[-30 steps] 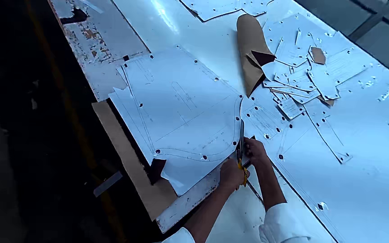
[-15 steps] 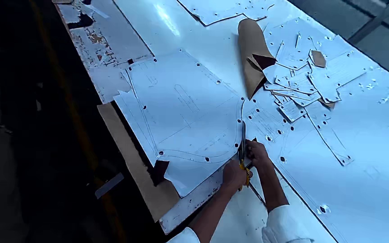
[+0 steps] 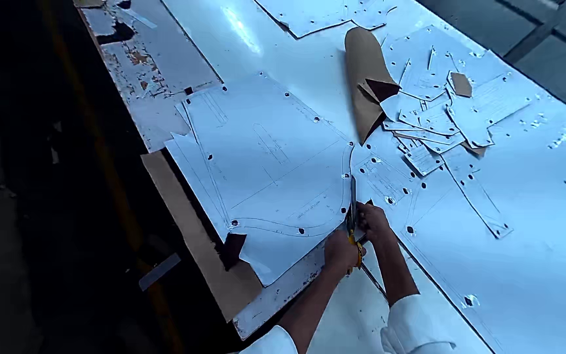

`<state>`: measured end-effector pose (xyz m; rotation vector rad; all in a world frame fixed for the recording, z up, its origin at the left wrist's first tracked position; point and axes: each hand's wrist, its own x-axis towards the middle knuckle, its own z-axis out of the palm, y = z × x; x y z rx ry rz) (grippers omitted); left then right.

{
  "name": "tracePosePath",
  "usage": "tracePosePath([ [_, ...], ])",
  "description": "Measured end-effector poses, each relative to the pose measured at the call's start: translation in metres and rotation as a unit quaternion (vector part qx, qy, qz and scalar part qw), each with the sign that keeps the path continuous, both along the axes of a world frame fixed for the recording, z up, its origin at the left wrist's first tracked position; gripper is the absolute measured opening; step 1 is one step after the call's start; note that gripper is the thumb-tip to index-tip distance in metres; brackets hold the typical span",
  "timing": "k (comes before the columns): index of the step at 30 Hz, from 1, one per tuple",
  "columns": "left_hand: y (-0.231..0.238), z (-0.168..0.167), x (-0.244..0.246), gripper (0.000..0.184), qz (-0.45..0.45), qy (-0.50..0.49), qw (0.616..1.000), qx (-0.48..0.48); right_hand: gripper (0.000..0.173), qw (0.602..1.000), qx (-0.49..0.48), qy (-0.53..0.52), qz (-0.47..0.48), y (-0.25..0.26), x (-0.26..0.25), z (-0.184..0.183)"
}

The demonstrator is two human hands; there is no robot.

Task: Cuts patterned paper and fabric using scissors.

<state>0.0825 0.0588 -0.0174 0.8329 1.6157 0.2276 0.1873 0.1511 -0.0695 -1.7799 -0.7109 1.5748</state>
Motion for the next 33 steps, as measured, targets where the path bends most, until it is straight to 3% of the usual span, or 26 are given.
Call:
tracePosePath([
  [8, 0.007, -0.006, -0.005, 0.032, 0.037, -0.047, 0.998, 0.021, 0.025, 0.998, 0.01, -0.054, 0.024, 0.0, 0.0, 0.0],
  [33, 0.023, 0.0, -0.009, 0.026, -0.001, 0.005, 1.0, 0.027, 0.028, 1.0, 0.001, -0.03, 0.003, 0.001, -0.001, -0.003],
])
